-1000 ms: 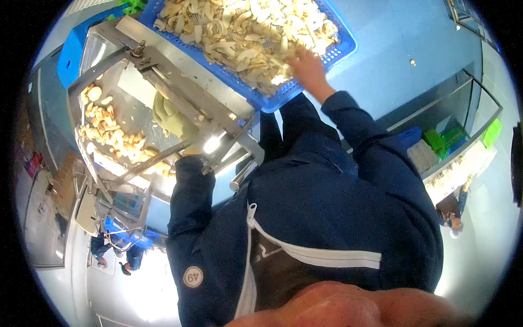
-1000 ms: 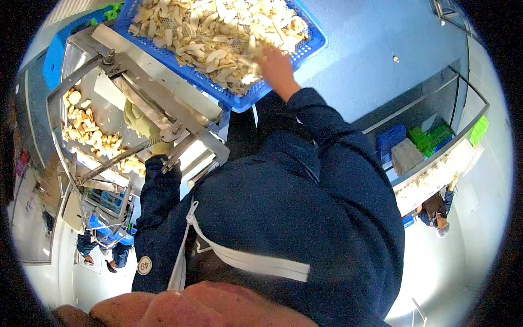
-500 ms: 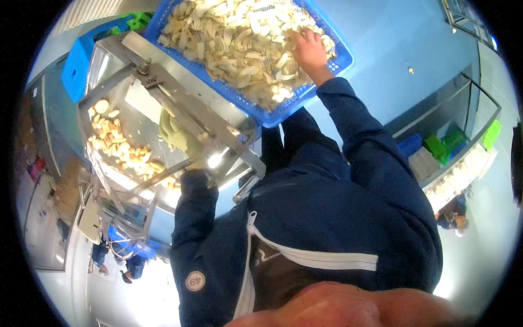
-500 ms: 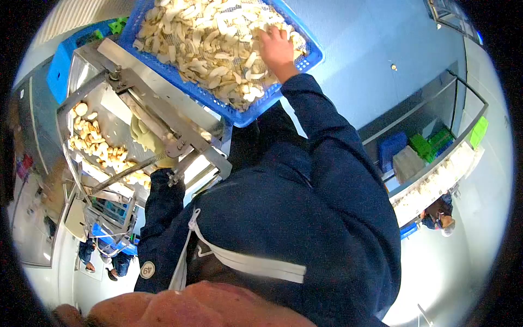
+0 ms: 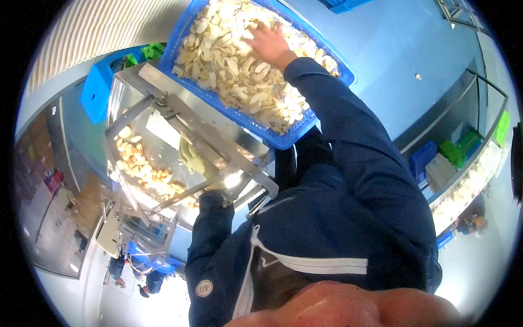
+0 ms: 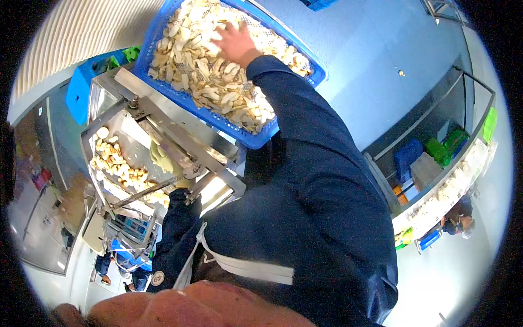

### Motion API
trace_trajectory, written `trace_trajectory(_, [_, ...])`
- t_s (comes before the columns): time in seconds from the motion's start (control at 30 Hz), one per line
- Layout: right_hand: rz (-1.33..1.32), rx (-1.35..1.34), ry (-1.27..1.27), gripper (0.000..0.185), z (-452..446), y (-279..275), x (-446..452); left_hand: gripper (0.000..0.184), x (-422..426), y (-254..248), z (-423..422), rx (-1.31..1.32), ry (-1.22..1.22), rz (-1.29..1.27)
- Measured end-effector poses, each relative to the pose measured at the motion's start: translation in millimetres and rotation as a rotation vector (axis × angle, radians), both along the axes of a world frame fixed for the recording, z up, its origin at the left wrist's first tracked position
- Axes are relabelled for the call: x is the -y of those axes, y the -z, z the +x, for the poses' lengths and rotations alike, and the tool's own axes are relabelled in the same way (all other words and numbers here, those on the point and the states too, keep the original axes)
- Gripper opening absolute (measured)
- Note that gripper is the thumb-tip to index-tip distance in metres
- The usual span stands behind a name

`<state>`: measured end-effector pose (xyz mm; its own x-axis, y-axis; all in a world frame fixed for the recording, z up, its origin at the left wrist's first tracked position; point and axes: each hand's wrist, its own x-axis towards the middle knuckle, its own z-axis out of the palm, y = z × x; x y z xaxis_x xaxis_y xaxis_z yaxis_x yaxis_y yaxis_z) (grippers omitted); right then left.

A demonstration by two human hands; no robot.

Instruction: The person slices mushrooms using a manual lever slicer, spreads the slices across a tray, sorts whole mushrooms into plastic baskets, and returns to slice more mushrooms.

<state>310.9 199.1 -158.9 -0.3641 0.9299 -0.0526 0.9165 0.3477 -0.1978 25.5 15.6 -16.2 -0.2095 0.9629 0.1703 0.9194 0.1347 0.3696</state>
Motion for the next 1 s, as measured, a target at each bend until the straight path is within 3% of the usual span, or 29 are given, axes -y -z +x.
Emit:
trace_trajectory(0.23, [-0.131, -0.039, 0.53, 0.039, 27, -10, 63, 0.04, 9, -6, -6, -0.025, 0.1, 0.029])
trace_trajectory(0.27, [-0.297, -0.068, 0.567, 0.035, 24, -7, 78, 0.04, 10, -7, -6, -0.015, 0.126, 0.036])
trace_trajectory(0.3, [-0.098, 0.01, 0.547, 0.031, 14, 0, 109, 0.04, 12, -8, -6, 0.002, 0.153, 0.046])
trace_trajectory(0.33, [-0.281, -0.025, 0.551, 0.029, 11, -23, 124, 0.04, 14, -10, -7, 0.017, 0.176, 0.05])
trace_trajectory(0.4, [-0.375, -0.11, 0.559, 0.024, 8, -47, 170, 0.04, 21, -14, -13, 0.034, 0.234, 0.058])
trace_trajectory(0.43, [-0.322, -0.145, 0.565, 0.023, 13, -62, 198, 0.04, 24, -14, -14, 0.045, 0.261, 0.061])
trace_trajectory(0.5, [-0.243, -0.464, 0.759, 0.016, 36, -105, 269, 0.04, 34, -15, -19, 0.061, 0.327, 0.072])
trace_trajectory(0.6, [0.004, -0.631, 1.067, 0.016, 84, -101, 413, 0.041, 44, -15, -20, 0.098, 0.461, 0.092])
trace_trajectory(0.73, [0.103, -0.471, 1.629, 0.023, 107, -133, 680, 0.041, 60, -22, -23, 0.121, 0.598, 0.102])
trace_trajectory(0.8, [0.114, -0.322, 1.871, 0.019, 76, -162, 797, 0.041, 52, -22, -26, 0.109, 0.653, 0.083])
trace_trajectory(0.83, [0.152, -0.393, 2.039, 0.019, 49, -172, 888, 0.041, 69, -37, -33, 0.12, 0.686, 0.118])
trace_trajectory(0.87, [0.225, -0.322, 2.16, 0.017, 15, -209, 936, 0.041, 76, -42, -28, 0.122, 0.714, 0.119])
trace_trajectory(0.93, [0.4, -0.176, 2.365, 0.016, -38, -212, 1043, 0.041, 84, -57, -26, 0.116, 0.769, 0.113])
trace_trajectory(1.0, [0.539, -0.194, 2.647, 0.017, -96, -219, 1129, 0.041, 96, -70, -27, 0.092, 0.814, 0.104])
